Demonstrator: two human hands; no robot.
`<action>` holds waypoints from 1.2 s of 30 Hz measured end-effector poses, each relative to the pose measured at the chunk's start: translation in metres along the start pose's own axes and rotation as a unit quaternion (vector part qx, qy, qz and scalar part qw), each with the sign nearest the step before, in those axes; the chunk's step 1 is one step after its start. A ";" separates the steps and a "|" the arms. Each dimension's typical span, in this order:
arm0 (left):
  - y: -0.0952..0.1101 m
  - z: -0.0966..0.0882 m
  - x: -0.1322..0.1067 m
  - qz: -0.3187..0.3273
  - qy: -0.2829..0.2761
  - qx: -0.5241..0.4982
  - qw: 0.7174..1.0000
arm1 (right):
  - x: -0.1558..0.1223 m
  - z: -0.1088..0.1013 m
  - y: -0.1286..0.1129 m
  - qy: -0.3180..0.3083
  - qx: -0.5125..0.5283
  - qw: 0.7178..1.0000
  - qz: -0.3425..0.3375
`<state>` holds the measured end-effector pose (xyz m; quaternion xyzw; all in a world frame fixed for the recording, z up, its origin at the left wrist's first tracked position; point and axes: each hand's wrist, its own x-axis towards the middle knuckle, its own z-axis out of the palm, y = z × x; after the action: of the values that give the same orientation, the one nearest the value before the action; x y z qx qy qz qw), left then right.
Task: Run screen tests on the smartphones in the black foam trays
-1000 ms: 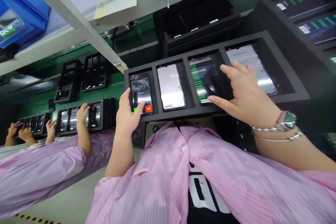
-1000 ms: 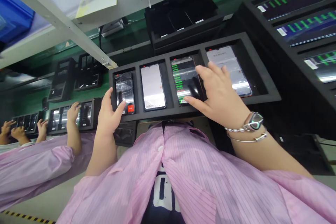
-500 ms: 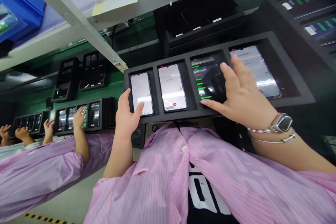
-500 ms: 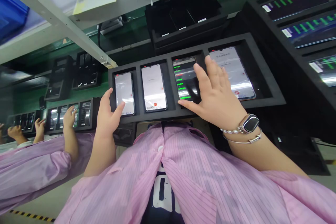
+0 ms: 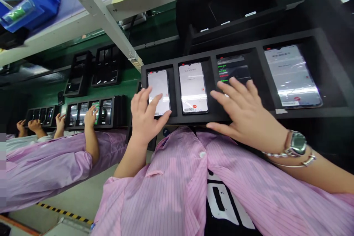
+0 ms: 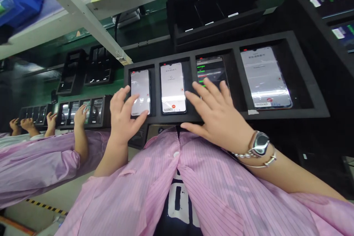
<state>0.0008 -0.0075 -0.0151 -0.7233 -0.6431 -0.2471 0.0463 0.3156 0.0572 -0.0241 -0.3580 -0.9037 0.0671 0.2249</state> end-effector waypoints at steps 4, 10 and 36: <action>0.005 0.005 -0.006 0.059 -0.035 0.000 0.998 | 0.006 0.011 -0.019 -0.032 -0.025 0.999 0.001; 0.005 0.010 -0.009 0.025 -0.026 0.008 0.999 | 0.006 0.007 -0.019 -0.032 -0.015 0.999 0.028; -0.004 0.015 0.001 0.083 0.065 0.020 0.994 | -0.047 0.001 0.033 0.101 -0.139 0.977 0.128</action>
<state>0.0019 0.0001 -0.0284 -0.7552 -0.5815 -0.2766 0.1227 0.3656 0.0494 -0.0507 -0.5037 -0.8233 -0.0672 0.2527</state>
